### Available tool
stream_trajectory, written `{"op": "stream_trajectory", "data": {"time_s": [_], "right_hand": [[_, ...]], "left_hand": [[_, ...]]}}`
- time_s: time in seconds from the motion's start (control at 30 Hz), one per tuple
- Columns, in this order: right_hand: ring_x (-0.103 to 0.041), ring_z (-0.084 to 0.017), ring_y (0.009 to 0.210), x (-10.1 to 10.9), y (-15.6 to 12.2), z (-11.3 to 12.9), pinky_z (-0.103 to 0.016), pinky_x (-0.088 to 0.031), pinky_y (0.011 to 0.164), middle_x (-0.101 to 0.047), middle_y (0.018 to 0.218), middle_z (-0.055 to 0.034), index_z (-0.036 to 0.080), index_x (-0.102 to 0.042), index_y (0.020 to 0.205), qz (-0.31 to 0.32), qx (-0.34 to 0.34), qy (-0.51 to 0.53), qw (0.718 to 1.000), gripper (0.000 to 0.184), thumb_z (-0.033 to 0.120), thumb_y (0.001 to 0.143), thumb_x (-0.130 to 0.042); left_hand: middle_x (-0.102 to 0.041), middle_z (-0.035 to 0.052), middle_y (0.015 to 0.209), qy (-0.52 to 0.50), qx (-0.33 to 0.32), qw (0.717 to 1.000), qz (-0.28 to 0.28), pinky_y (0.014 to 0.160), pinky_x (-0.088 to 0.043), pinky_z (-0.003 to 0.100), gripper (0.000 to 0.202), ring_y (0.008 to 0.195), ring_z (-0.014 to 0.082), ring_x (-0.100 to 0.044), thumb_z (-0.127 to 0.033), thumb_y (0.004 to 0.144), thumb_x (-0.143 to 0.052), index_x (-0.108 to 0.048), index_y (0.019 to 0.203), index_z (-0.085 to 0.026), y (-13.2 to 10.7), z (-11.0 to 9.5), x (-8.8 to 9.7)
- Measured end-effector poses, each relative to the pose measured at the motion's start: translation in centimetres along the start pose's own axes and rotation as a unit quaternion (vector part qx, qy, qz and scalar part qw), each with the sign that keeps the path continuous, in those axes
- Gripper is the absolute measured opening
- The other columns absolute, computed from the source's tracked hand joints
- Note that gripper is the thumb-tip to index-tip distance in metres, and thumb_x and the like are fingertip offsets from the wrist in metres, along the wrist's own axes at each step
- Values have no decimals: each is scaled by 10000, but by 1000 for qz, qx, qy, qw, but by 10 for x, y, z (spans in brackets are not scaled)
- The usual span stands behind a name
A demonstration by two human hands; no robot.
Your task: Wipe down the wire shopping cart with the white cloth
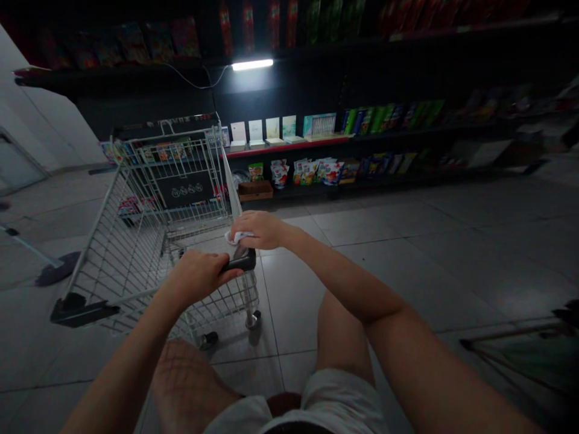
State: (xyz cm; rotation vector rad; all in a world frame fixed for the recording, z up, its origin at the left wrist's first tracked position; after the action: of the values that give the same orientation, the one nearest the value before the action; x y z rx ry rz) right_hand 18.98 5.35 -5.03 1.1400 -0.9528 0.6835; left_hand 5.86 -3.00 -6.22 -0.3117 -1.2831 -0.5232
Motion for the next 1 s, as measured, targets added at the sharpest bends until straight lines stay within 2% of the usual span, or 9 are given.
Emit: {"op": "stream_trajectory", "data": {"time_s": [0.17, 0.23, 0.47, 0.67, 0.77, 0.83, 0.87, 0.93, 1.0], "right_hand": [[-596, -178, 979, 7, 36, -42, -264, -370, 812, -697, 1086, -53, 182, -680, 1047, 12, -103, -69, 992, 285, 274, 882, -467], [-601, -178, 966, 7, 45, -51, -254, -358, 776, -700, 1082, -54, 184, -681, 1045, 15, -128, -86, 988, 290, 297, 878, -472], [-606, -187, 904, 0, 46, -39, -259, -340, 731, -711, 981, -60, 186, -688, 988, -17, -163, -89, 982, 301, 361, 869, -473], [-583, -199, 921, -10, 39, -35, -293, -382, 824, -693, 970, -61, 175, -670, 990, -84, -183, -58, 978, 262, 313, 846, -501], [-571, -197, 955, -14, 30, -30, -320, -409, 894, -660, 980, -62, 175, -648, 988, -166, -152, 4, 974, 234, 275, 830, -506], [-553, -195, 1015, -16, 18, -20, -334, -420, 941, -614, 1017, -70, 180, -628, 954, -268, -123, 59, 954, 200, 258, 813, -509], [-538, -198, 1052, -18, 9, -13, -347, -420, 966, -584, 1045, -75, 185, -615, 940, -332, -122, 84, 932, 184, 260, 811, -508], [-505, -210, 1113, -34, -11, 5, -382, -414, 1004, -527, 1089, -78, 202, -586, 945, -453, -153, 127, 869, 172, 289, 823, -502], [-488, -217, 1132, -70, -29, 26, -405, -415, 1011, -497, 1104, -76, 219, -555, 999, -526, -194, 168, 810, 194, 317, 848, -483]], "left_hand": [[-707, 68, 706, 13, -19, 1000, -1, 521, -225, 308, 596, 637, 220, -652, -604, 970, -226, -622, 812, -188, -12, -2, 3], [-696, 62, 686, 16, -21, 1000, 1, 522, -211, 304, 598, 624, 214, -644, -604, 970, -221, -614, 801, -187, -16, 0, 4], [-648, 35, 676, -36, -46, 998, 14, 540, -240, 291, 581, 620, 173, -607, -580, 981, -191, -552, 749, -188, -41, 18, 3], [-598, 36, 660, -72, -59, 995, 20, 546, -263, 289, 594, 586, 174, -560, -625, 951, -149, -489, 721, -196, -51, 37, -1], [-583, 39, 645, -96, -29, 994, 34, 556, -282, 287, 586, 572, 175, -542, -636, 931, -142, -464, 704, -201, -54, 51, -3], [-588, 42, 648, -107, 3, 994, 38, 570, -295, 288, 576, 584, 178, -546, -634, 920, -152, -465, 705, -201, -54, 56, -1], [-604, 45, 666, -115, 17, 993, 38, 580, -301, 288, 576, 606, 183, -560, -638, 915, -162, -481, 721, -200, -52, 55, 2], [-646, 46, 731, -139, 32, 989, 40, 603, -314, 287, 577, 673, 195, -597, -654, 908, -191, -528, 792, -199, -45, 44, 7], [-670, 41, 777, -151, 37, 987, 48, 613, -317, 285, 567, 716, 201, -617, -673, 903, -235, -549, 858, -203, -36, 25, 10]]}}
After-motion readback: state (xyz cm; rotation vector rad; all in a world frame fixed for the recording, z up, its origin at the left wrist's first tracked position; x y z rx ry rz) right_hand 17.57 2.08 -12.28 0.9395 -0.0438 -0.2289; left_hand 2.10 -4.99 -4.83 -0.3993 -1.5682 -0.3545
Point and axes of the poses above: each hand's wrist, its own y-axis towards the middle knuckle, its own x-axis out of the back of the hand, z = x × y, the point moved 5 cm from there along y, towards the middle knuckle
